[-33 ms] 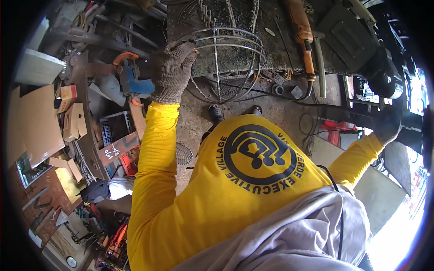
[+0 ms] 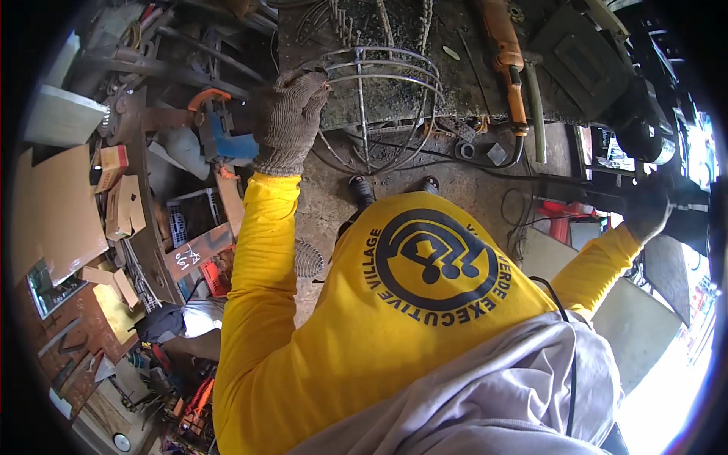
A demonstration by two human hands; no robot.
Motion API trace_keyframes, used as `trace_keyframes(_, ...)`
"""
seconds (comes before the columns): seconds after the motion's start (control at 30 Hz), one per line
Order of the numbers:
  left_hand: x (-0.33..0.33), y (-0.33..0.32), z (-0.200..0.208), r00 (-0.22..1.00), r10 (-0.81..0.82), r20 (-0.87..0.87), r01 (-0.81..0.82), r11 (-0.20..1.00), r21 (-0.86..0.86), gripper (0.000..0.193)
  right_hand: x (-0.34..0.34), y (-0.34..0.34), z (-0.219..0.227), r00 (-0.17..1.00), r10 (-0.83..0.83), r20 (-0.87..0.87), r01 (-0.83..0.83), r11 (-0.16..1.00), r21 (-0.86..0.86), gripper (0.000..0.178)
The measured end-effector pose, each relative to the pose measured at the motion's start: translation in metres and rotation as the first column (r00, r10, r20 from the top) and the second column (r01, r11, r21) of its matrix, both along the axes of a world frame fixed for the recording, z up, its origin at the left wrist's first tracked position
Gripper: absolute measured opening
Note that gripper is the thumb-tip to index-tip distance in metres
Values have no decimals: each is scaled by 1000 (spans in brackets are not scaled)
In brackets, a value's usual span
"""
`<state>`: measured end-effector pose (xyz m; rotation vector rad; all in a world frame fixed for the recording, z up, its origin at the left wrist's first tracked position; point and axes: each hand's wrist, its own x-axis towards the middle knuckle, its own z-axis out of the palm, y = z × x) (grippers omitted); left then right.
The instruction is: The person welds several metal wire components to a circular metal cage structure using a welding electrode and then uses an angle grinder to smooth the joints.
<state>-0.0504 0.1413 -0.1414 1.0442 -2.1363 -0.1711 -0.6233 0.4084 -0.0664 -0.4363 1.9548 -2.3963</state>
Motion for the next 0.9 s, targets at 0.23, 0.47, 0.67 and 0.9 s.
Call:
trace_keyframes(0.23,0,-2,0,1000,-6,-1,6,1000,-7,24,102,-12,14,867,497,41,-494,844,208,41)
trace_keyframes(0.47,-1,-1,-10,997,-13,-71,13,1000,4,22,140,-39,22,741,660,122,-658,679,327,44)
trace_keyframes(0.67,1,0,-3,1000,-9,-20,10,1000,18,24,168,-65,23,592,769,241,-785,482,389,60)
trace_keyframes(0.9,2,1,-6,1000,-16,-6,16,999,47,25,180,-83,14,603,763,233,-751,445,488,59)
